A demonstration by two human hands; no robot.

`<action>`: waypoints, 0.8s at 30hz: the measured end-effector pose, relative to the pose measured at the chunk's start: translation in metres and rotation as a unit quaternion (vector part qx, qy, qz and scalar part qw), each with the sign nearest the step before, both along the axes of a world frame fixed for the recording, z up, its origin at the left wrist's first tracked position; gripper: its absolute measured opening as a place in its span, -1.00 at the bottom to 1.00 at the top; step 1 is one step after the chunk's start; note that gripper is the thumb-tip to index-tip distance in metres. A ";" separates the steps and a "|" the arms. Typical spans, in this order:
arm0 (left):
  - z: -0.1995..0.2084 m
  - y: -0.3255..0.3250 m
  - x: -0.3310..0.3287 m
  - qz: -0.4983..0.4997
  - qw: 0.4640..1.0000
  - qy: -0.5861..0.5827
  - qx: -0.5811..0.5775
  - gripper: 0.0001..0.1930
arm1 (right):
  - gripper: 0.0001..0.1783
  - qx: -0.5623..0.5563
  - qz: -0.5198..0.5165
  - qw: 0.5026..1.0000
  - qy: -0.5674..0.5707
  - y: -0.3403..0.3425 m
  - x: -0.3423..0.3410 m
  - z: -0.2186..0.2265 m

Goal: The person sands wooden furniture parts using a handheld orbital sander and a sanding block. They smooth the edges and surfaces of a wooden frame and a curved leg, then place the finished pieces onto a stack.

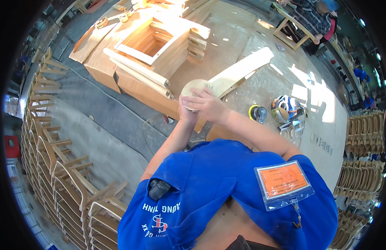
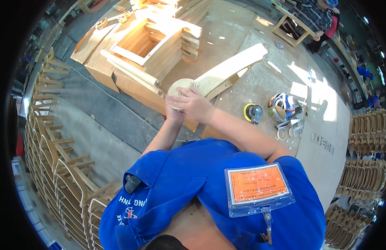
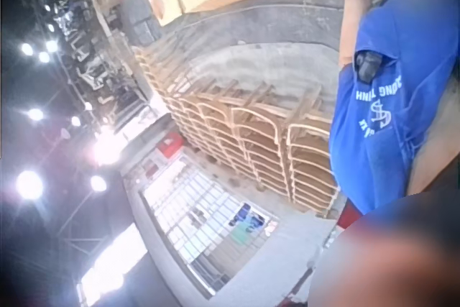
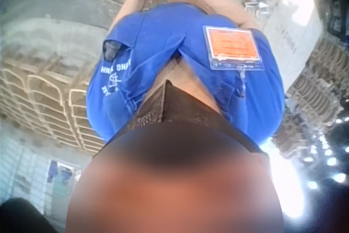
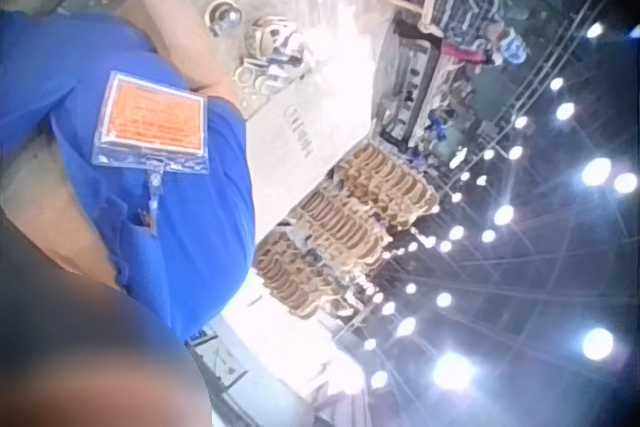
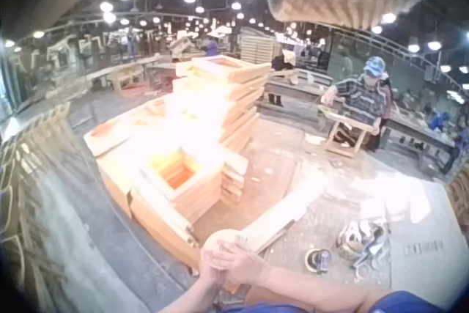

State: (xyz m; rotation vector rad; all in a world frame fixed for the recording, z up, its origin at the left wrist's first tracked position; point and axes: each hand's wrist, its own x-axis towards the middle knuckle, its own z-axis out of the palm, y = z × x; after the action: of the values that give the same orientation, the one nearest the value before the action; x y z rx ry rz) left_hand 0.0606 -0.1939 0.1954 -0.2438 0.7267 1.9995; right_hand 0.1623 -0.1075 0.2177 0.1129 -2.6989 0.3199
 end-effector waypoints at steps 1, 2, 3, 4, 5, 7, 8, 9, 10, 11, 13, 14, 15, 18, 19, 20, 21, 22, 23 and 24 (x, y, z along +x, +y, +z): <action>-0.001 0.001 -0.001 -0.014 1.000 0.010 0.006 -0.44 | -0.55 -0.034 -0.003 0.999 -0.007 0.015 0.002 -0.002; -0.002 0.002 -0.001 -0.027 0.999 0.030 0.019 -0.43 | -0.58 -0.026 -0.026 0.999 0.011 0.038 0.009 0.000; -0.005 0.003 -0.001 -0.030 0.999 0.023 0.005 -0.42 | -0.61 -0.029 -0.069 0.997 0.026 0.071 0.019 0.006; -0.008 0.003 -0.001 -0.031 0.999 0.030 0.000 -0.40 | -0.64 -0.040 -0.117 0.992 0.005 0.103 0.028 0.016; -0.010 0.004 -0.001 -0.029 0.999 0.041 0.001 -0.39 | -0.67 -0.042 -0.182 0.981 -0.044 0.128 0.036 0.026; -0.014 0.005 0.001 -0.024 0.998 0.062 -0.009 -0.35 | -0.69 -0.079 -0.181 0.980 0.026 0.138 0.038 0.042; -0.014 0.004 0.001 -0.021 0.997 0.066 -0.014 -0.32 | -0.69 -0.109 -0.227 0.968 0.019 0.130 0.036 0.047; -0.013 0.005 0.002 -0.019 0.997 0.071 -0.016 -0.30 | -0.68 -0.142 -0.180 0.973 -0.016 0.104 0.028 0.048; -0.011 0.004 0.003 -0.014 0.998 0.054 0.006 -0.28 | -0.67 -0.190 -0.152 0.967 -0.073 0.071 0.017 0.044; -0.009 0.004 0.004 -0.011 0.999 0.037 0.027 -0.26 | -0.61 0.031 -0.055 0.998 0.012 0.037 0.006 0.039; -0.003 0.002 0.008 -0.004 1.000 0.006 0.006 -0.22 | -0.65 0.053 0.002 0.998 0.040 -0.003 -0.006 0.025; -0.001 -0.001 0.011 -0.002 0.999 -0.004 -0.036 -0.20 | -0.66 0.010 -0.023 0.999 0.036 -0.005 -0.006 0.018; 0.001 -0.003 0.012 0.000 0.998 0.006 -0.055 -0.18 | -0.66 -0.003 -0.018 0.999 0.041 0.005 -0.002 0.014; 0.001 -0.001 0.010 -0.019 0.999 0.031 -0.005 -0.17 | -0.73 -0.117 -0.110 0.987 -0.021 0.108 0.032 0.019; -0.001 0.000 0.011 -0.018 0.999 0.036 -0.008 -0.17 | -0.78 -0.088 -0.126 0.986 0.060 0.146 0.043 0.025; -0.003 0.000 0.011 -0.018 0.999 0.031 -0.008 -0.18 | -0.79 -0.056 -0.172 0.976 0.118 0.173 0.056 0.031; -0.006 0.000 0.012 -0.017 0.999 0.026 -0.009 -0.19 | -0.80 -0.008 -0.172 0.966 0.191 0.181 0.061 0.035; -0.008 -0.001 0.012 -0.018 1.000 0.025 -0.006 -0.20 | -0.80 0.003 -0.172 0.973 0.153 0.180 0.064 0.038; -0.010 0.000 0.010 -0.017 1.000 0.025 -0.004 -0.21 | -0.80 0.015 -0.158 0.975 0.156 0.166 0.063 0.039; -0.012 -0.001 0.010 -0.019 0.999 0.026 0.000 -0.22 | -0.80 0.001 -0.175 0.973 0.153 0.135 0.055 0.037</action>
State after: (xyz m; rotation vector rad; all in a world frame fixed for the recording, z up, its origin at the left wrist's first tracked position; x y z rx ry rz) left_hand 0.0703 -0.1946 0.1830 -0.1766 0.7589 1.9764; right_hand 0.2175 0.0271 0.2545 -0.2892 -2.3547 0.1748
